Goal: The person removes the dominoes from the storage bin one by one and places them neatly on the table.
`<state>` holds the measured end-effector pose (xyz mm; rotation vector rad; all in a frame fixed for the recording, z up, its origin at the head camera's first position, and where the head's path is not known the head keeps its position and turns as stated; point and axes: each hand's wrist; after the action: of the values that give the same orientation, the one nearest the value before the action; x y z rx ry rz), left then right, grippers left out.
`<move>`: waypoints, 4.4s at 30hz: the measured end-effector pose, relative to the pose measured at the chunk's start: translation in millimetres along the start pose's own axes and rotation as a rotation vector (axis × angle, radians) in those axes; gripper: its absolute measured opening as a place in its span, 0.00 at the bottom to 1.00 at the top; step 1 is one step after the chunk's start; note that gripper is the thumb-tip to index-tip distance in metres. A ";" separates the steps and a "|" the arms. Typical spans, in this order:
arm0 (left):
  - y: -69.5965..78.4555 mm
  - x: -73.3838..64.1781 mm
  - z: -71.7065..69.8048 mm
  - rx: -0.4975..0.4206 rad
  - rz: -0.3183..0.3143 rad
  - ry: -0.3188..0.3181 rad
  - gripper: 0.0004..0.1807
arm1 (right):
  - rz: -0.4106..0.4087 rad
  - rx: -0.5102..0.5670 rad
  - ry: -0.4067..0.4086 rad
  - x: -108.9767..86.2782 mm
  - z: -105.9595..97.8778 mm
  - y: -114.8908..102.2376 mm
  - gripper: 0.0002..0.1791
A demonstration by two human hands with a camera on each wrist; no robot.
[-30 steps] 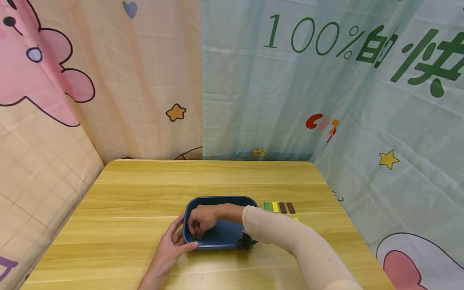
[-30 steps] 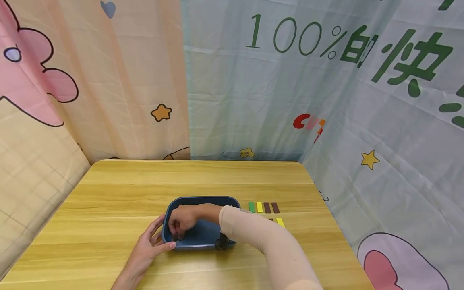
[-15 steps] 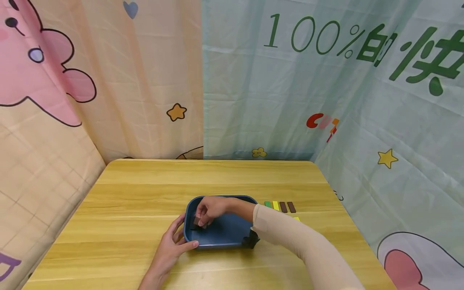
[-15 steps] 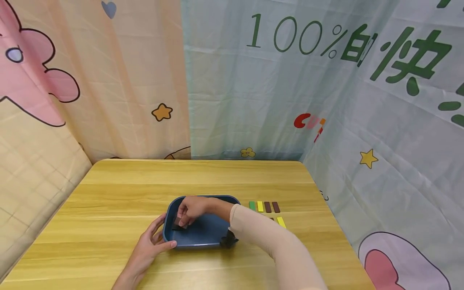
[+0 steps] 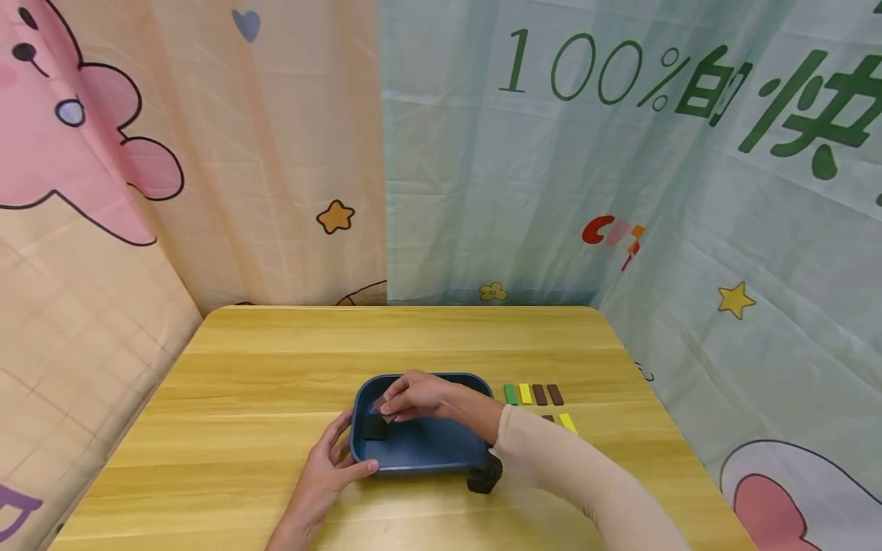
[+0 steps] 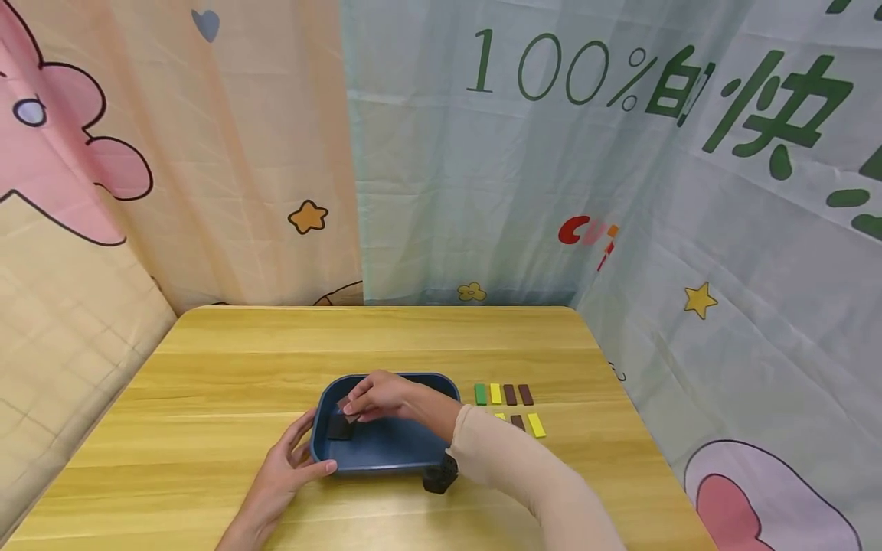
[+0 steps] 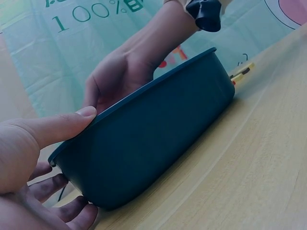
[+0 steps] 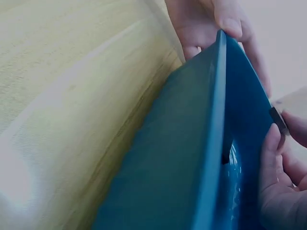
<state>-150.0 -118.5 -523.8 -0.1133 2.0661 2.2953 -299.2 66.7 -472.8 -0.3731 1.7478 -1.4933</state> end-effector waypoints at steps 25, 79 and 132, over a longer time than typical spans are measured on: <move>2.5 1.8 -2.3 0.049 -0.017 0.030 0.51 | -0.241 0.163 0.289 -83.7 -42.5 25.7 0.08; -1.4 4.6 -1.6 0.091 -0.014 0.033 0.52 | -0.073 -0.349 0.725 -176.1 -77.1 118.3 0.12; -0.4 4.4 -1.0 0.088 -0.029 0.020 0.51 | -0.300 -0.688 0.408 -121.7 -61.9 9.3 0.12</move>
<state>-154.3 -119.6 -524.6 -0.1614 2.1559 2.1922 -262.8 193.6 -436.5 -0.7427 2.6206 -1.1679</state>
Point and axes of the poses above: each hand's wrist, its own x-axis towards the middle knuckle, its own z-axis out of the palm, y = z × x, and after that the axes turned 5 degrees about x, right-handed
